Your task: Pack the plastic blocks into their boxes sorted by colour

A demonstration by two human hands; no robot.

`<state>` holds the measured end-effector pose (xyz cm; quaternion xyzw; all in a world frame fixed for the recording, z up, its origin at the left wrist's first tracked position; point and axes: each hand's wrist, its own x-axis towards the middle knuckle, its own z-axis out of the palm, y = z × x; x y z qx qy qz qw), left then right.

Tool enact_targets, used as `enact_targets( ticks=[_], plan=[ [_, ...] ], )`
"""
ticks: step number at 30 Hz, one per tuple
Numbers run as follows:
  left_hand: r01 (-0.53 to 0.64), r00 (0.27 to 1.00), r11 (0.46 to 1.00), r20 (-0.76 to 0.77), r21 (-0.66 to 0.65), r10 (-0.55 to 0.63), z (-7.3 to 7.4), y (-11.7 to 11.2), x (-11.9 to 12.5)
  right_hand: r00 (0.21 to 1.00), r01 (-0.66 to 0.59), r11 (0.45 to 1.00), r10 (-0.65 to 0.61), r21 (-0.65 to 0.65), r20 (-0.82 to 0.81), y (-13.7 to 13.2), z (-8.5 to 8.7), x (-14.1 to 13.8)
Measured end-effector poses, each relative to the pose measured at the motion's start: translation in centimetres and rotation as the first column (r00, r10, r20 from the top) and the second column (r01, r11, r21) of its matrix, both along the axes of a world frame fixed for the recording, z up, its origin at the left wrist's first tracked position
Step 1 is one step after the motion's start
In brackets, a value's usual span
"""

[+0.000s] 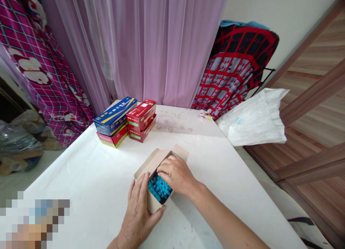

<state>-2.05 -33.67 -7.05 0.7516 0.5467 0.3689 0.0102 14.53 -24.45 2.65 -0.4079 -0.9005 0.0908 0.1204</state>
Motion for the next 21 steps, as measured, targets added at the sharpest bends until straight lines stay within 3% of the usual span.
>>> enact_targets(
  ticks=[4,10,21],
  plan=[
    [0.011,1.0,1.0,0.006,-0.003,-0.011,-0.1,0.0,0.0,0.997,-0.07,0.997,0.07,-0.024,-0.015,-1.1,0.9,0.5],
    [0.004,1.0,1.0,-0.006,0.007,-0.004,0.0,0.0,0.0,0.955,-0.267,0.963,0.268,-0.032,0.126,-1.8,2.0,0.3],
    [0.01,1.0,1.0,-0.001,-0.018,-0.01,0.1,0.0,0.0,0.934,-0.304,0.953,0.298,0.0,0.199,-1.0,2.3,0.6]
  ],
)
